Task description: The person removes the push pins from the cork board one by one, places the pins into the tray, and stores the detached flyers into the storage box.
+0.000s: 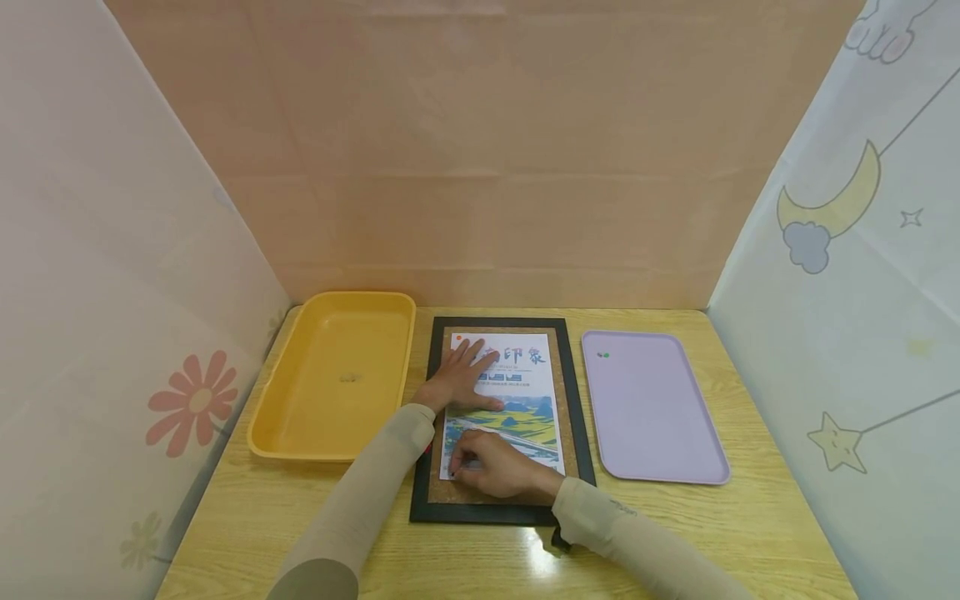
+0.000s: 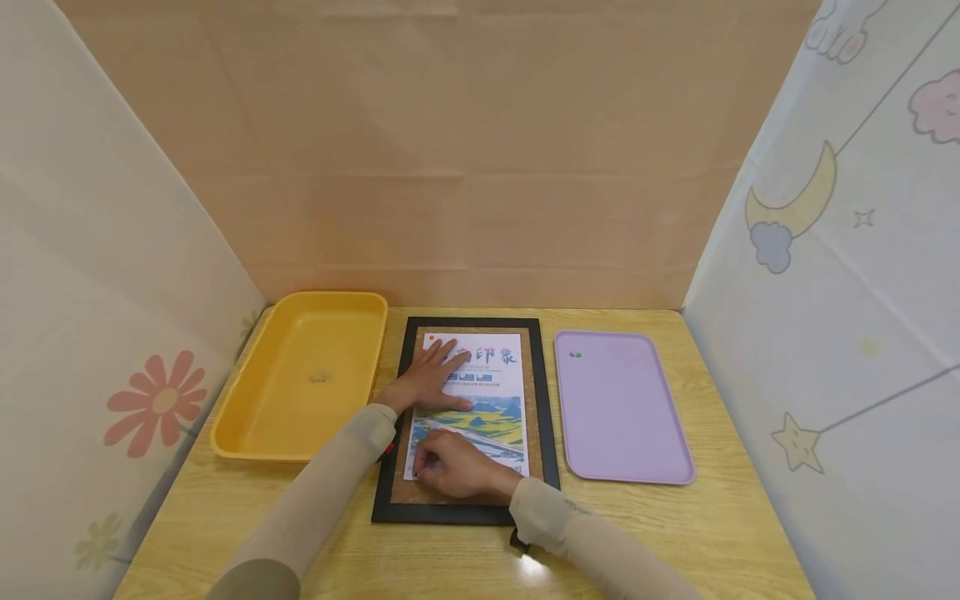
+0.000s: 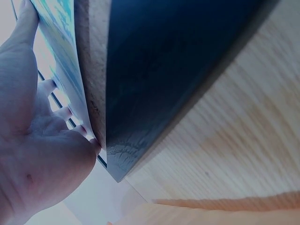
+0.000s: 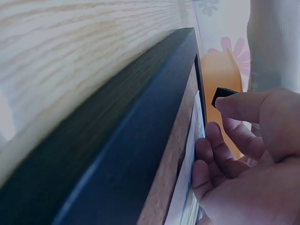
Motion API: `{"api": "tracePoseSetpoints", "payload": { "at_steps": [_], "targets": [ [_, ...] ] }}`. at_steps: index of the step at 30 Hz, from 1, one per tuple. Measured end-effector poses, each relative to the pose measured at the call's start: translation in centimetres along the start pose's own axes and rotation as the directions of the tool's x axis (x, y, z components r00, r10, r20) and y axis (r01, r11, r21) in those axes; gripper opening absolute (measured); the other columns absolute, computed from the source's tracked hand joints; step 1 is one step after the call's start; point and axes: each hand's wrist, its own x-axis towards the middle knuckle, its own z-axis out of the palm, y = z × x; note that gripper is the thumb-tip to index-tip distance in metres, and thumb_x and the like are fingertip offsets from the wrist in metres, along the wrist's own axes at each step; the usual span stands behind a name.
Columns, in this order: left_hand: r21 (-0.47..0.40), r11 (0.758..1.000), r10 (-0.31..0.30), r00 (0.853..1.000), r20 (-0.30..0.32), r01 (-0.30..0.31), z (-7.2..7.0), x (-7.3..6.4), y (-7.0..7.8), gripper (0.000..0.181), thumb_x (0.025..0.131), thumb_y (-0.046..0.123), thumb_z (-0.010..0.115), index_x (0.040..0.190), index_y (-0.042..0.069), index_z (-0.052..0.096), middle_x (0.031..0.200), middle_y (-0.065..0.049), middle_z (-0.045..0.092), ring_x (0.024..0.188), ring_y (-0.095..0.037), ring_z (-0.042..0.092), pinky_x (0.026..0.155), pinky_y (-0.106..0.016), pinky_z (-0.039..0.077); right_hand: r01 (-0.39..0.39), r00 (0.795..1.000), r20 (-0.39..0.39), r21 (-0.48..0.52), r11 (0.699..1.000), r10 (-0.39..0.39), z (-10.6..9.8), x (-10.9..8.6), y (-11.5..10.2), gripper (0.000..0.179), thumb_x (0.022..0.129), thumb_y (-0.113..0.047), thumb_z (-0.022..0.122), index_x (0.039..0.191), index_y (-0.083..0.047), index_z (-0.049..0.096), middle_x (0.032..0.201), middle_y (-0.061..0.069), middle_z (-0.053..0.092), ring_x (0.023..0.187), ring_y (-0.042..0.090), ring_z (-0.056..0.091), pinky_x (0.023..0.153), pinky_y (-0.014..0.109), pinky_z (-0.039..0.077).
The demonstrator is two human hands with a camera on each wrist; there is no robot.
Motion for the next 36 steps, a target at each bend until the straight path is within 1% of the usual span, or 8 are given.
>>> {"api": "tracePoseSetpoints", "payload": {
  "at_steps": [3,5,10,17,22,27,32,36],
  "targets": [
    [-0.008,1.000,0.004,1.000,-0.006,-0.004,0.1,0.0,-0.1,0.118,0.090,0.071,0.085,0.182,0.030,0.024,0.194,-0.007,0.002,0.181,-0.038,-0.006,0.145,-0.067,-0.001,-0.023,1.000,0.012,0.012,1.000,0.022,-0.2,-0.3,-0.2,0.007,0.107,-0.011,0.074,0.106,-0.017,0.079,0.106,-0.002,0.078,0.102,0.000,0.066,0.099,0.024,0.060],
    [-0.009,1.000,0.010,1.000,-0.011,-0.010,0.1,0.0,-0.2,0.117,0.090,0.071,0.085,0.182,0.030,0.025,0.194,-0.007,0.002,0.181,-0.039,-0.005,0.145,-0.068,-0.001,-0.023,1.000,0.019,0.015,1.000,0.023,-0.4,-0.5,-0.3,0.008,0.107,-0.011,0.074,0.106,-0.017,0.078,0.107,-0.002,0.078,0.102,-0.001,0.065,0.099,0.024,0.060],
    [-0.004,1.000,0.011,1.000,-0.007,-0.011,0.0,0.0,-0.1,0.119,0.090,0.072,0.085,0.182,0.030,0.024,0.194,-0.007,0.002,0.181,-0.040,-0.005,0.145,-0.068,-0.001,-0.003,0.999,0.033,0.027,1.000,0.002,-0.8,-0.9,-0.2,0.009,0.107,-0.010,0.074,0.106,-0.018,0.078,0.107,-0.004,0.078,0.103,-0.002,0.066,0.101,0.025,0.061],
    [-0.014,1.000,0.008,1.000,-0.002,-0.008,0.0,0.0,-0.1,0.118,0.090,0.073,0.084,0.182,0.030,0.023,0.194,-0.007,0.002,0.181,-0.040,-0.005,0.145,-0.069,0.000,0.001,0.999,0.035,0.073,0.997,-0.004,-1.6,-1.6,0.0,0.010,0.106,-0.008,0.074,0.107,-0.017,0.078,0.108,-0.005,0.078,0.106,0.002,0.069,0.102,0.028,0.062],
    [-0.020,1.000,0.009,1.000,-0.006,-0.009,0.0,0.0,-0.1,0.118,0.091,0.071,0.085,0.182,0.031,0.023,0.194,-0.006,0.002,0.181,-0.039,-0.004,0.145,-0.068,-0.001,-0.015,0.999,0.037,0.095,0.995,0.011,-2.6,-2.5,0.3,0.009,0.109,-0.010,0.073,0.108,-0.017,0.077,0.108,-0.005,0.078,0.103,-0.001,0.070,0.098,0.027,0.064],
    [0.000,1.000,0.002,1.000,-0.006,-0.002,-0.1,-0.2,0.1,0.118,0.090,0.072,0.084,0.182,0.030,0.023,0.194,-0.007,0.003,0.181,-0.039,-0.003,0.145,-0.068,0.000,-0.034,0.999,0.031,0.085,0.996,0.032,-3.6,-3.3,0.8,0.011,0.107,-0.009,0.074,0.106,-0.019,0.078,0.106,-0.006,0.078,0.098,-0.002,0.067,0.092,0.028,0.063],
    [0.011,1.000,-0.009,1.000,0.008,0.009,-0.2,-0.1,0.2,0.118,0.091,0.071,0.085,0.182,0.030,0.023,0.194,-0.007,0.002,0.181,-0.039,-0.003,0.145,-0.068,0.001,-0.055,0.998,0.038,0.102,0.993,0.051,-5.1,-4.4,1.3,0.009,0.108,-0.012,0.074,0.104,-0.020,0.077,0.106,-0.006,0.077,0.096,0.000,0.066,0.089,0.029,0.062],
    [0.012,1.000,-0.015,1.000,0.006,0.015,-0.1,0.1,0.2,0.118,0.090,0.071,0.086,0.182,0.030,0.024,0.194,-0.006,0.003,0.181,-0.039,-0.002,0.145,-0.067,0.001,-0.068,0.998,0.016,0.124,0.990,0.066,-6.3,-5.3,1.6,0.008,0.108,-0.011,0.073,0.105,-0.017,0.077,0.107,-0.002,0.077,0.095,0.003,0.065,0.086,0.027,0.058]
  ]
}}
